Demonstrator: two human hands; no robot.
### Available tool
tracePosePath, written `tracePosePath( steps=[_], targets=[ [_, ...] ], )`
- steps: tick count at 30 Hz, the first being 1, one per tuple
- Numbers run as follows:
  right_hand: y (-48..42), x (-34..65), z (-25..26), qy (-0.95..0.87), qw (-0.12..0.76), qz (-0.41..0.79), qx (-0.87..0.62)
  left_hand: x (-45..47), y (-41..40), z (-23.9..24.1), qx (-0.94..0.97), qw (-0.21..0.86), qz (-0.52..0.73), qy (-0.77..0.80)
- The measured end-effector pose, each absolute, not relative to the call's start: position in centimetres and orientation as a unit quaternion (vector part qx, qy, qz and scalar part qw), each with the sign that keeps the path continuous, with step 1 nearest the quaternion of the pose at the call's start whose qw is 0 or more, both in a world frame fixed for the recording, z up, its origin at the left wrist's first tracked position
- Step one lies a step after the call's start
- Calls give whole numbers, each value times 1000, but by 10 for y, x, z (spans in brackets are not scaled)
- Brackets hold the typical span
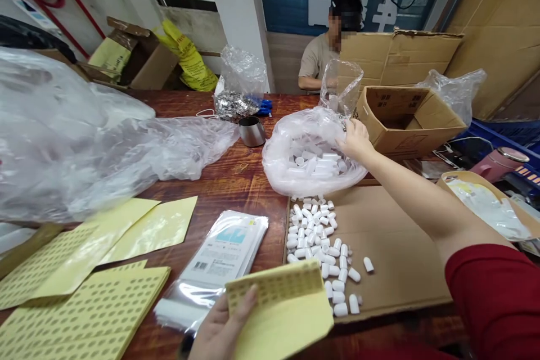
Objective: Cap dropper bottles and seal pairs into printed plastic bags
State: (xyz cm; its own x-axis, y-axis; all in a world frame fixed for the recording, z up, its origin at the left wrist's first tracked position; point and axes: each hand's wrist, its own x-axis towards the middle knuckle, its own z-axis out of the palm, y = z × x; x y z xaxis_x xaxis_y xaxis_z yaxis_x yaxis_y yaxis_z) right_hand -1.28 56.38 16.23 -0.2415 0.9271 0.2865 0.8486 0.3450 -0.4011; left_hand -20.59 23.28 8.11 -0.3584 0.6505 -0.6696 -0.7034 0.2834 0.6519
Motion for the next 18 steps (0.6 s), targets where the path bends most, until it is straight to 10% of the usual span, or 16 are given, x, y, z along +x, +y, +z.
tracePosePath(
  steps=[8, 18],
  targets=[
    [384, 29, 148, -900, 269, 274, -205, -171, 239, 93, 87, 562, 599, 563],
    [320, 73, 118, -817, 373, 304, -319, -132, 221, 109, 202, 570, 533, 591]
  ],
)
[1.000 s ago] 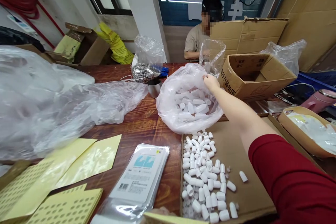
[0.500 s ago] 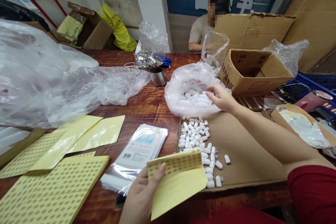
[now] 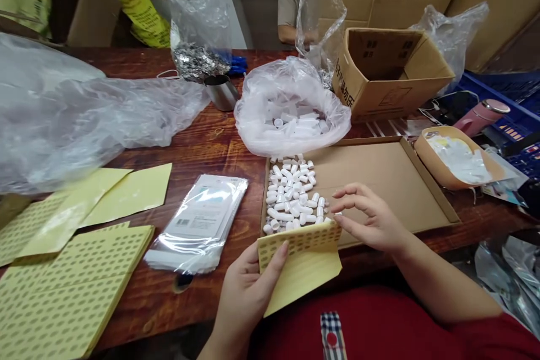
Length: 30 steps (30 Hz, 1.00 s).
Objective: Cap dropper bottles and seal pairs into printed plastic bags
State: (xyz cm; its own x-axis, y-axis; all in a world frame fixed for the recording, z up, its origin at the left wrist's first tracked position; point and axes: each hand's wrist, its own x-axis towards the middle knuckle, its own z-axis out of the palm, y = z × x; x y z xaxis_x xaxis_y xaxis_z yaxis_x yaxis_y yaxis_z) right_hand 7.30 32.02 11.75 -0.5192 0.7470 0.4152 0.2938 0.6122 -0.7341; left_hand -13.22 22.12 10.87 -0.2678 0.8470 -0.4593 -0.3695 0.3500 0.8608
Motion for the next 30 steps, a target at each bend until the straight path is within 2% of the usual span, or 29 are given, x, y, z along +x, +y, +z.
tracePosePath(
  steps=[15, 30],
  targets=[
    [309, 95, 107, -803, 330, 356, -345, -117, 211, 114, 239, 523, 517, 634],
    [308, 96, 107, -814, 342, 357, -306, -116, 202, 118, 313, 448, 529, 649]
  ],
)
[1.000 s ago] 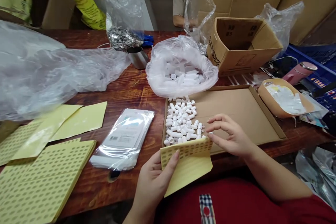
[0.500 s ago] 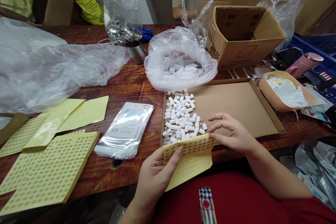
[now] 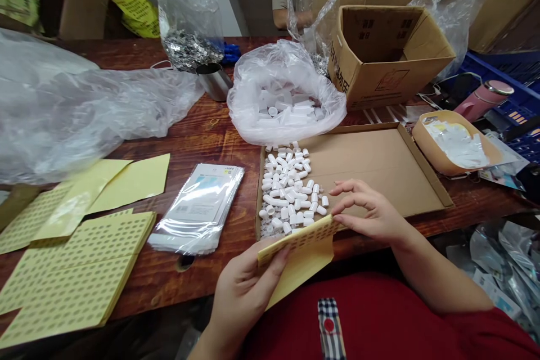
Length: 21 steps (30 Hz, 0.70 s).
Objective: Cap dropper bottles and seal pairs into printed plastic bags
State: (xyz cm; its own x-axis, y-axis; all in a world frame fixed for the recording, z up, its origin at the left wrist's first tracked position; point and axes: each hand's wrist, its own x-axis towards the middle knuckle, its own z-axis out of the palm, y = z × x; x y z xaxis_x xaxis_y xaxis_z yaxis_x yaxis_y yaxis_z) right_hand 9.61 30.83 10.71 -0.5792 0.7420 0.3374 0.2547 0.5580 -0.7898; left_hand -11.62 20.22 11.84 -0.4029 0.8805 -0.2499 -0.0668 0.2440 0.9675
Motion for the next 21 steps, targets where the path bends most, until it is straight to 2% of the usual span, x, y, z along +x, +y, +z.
tracePosePath(
  steps=[15, 21],
  targets=[
    [303, 90, 109, -802, 350, 364, -320, -118, 192, 116, 325, 415, 542, 655],
    [299, 87, 109, -834, 357, 307, -287, -115, 189, 117, 273, 417, 546, 674]
  ],
)
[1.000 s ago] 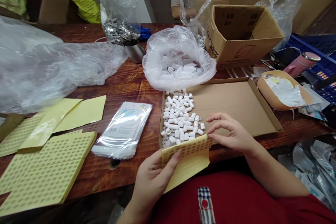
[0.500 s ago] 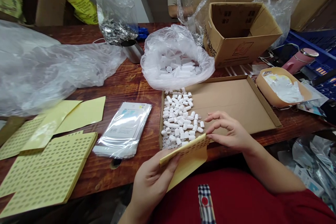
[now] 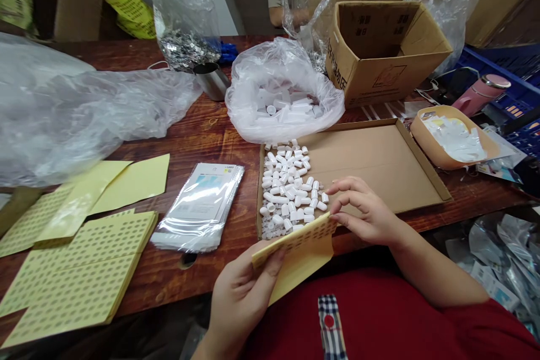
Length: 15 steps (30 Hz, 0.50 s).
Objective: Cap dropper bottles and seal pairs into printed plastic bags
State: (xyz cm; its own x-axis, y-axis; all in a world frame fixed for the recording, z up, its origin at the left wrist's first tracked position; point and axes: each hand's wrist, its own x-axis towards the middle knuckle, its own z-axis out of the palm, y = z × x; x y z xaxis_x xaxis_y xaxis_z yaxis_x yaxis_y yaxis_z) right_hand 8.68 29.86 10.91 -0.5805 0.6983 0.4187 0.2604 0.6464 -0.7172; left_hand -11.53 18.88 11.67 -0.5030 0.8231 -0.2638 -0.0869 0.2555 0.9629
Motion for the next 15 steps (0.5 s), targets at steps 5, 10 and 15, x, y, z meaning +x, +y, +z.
tracePosePath(
  steps=[5, 10, 15],
  targets=[
    [292, 85, 100, -794, 436, 347, -244, -117, 197, 124, 184, 476, 564, 649],
    [290, 84, 96, -739, 439, 433, -273, -120, 195, 121, 176, 466, 573, 651],
    [290, 79, 94, -756, 423, 421, -270, -121, 189, 116, 192, 449, 569, 662]
  ],
)
